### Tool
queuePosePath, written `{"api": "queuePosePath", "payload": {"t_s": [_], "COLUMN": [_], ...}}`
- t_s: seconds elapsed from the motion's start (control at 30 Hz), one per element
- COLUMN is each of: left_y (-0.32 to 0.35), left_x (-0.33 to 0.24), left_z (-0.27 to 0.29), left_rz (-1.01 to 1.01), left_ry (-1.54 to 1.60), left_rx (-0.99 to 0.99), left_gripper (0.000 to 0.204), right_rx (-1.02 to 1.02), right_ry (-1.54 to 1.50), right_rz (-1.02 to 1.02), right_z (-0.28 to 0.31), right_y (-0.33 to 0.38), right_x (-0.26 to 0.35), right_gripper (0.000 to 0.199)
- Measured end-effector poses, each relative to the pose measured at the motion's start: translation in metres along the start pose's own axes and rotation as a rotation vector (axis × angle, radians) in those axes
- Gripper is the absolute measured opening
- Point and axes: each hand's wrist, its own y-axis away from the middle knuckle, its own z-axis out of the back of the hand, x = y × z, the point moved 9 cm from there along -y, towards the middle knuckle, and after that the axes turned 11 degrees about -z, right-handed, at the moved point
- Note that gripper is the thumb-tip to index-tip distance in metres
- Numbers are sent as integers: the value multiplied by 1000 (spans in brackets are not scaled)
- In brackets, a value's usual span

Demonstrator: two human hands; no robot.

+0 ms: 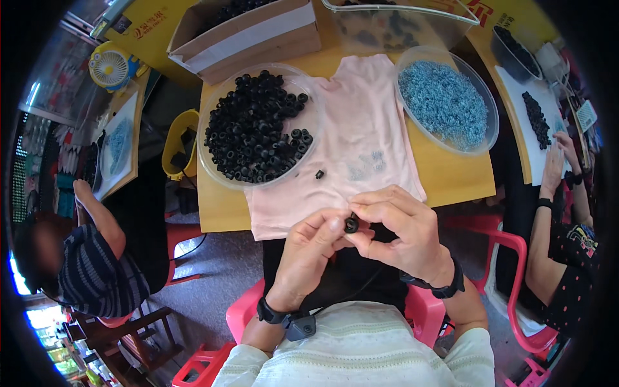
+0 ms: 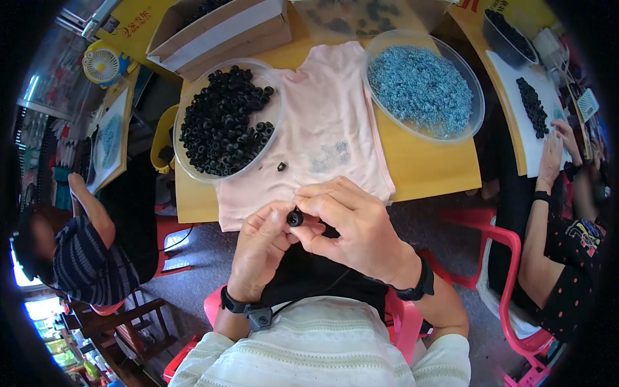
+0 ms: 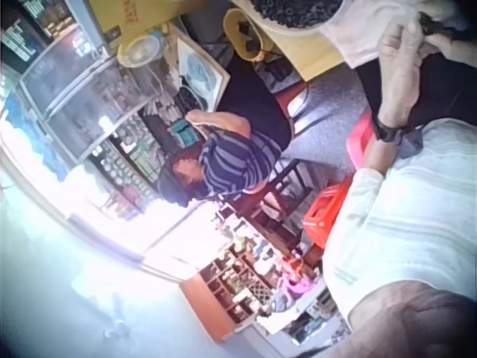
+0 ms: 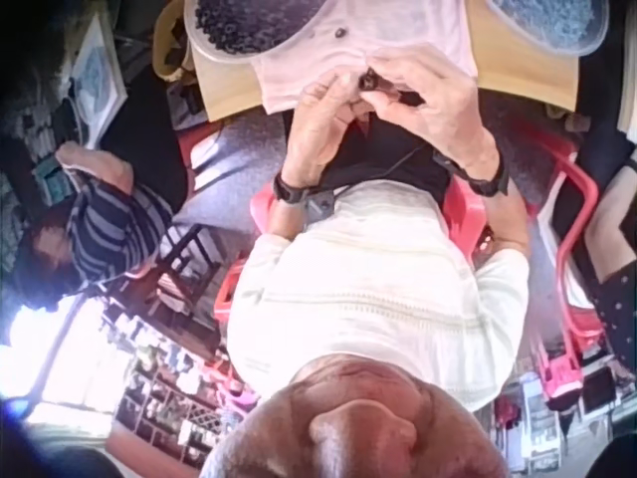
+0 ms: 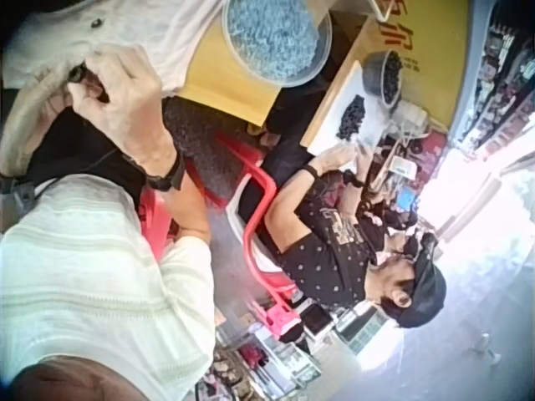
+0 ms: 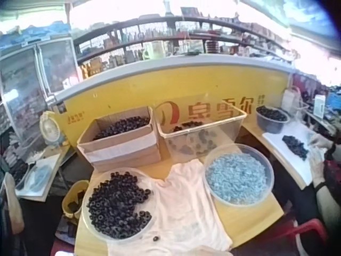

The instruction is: Manually picking up, inspecting, and sorting small black plastic components at a workbench.

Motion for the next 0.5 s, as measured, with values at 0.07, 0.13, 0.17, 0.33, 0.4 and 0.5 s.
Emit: {"api": "queuePosePath", "payload": {"t_s": [0.07, 0.13, 0.17, 0.33, 0.4, 0.5], "left_y": [1, 1, 2, 3, 4, 5], "left_x": [0, 5, 8, 21, 29, 33], "left_z": [5, 14, 14, 1, -2, -1], "left_rz": [-32, -42, -18, 231, 272, 293], "left_ry": [-58, -164, -118, 87, 191, 279], "left_rx": [-31, -34, -36, 66, 89, 73], "left_gripper": [25, 25, 26, 34, 38, 38], "right_rx": [-25, -40, -48, -13, -2, 20], "right_ry": [-13, -3, -2, -61, -87, -104], "right_rz": [-17, -32, -39, -36, -18, -47], "right_z": [-4, -9, -10, -9, -9, -9], "right_y": [3, 7, 9, 10, 9, 10], "right_x": [-5, -9, -11, -15, -17, -20], "right_gripper": [31, 31, 31, 32, 32, 33]}}
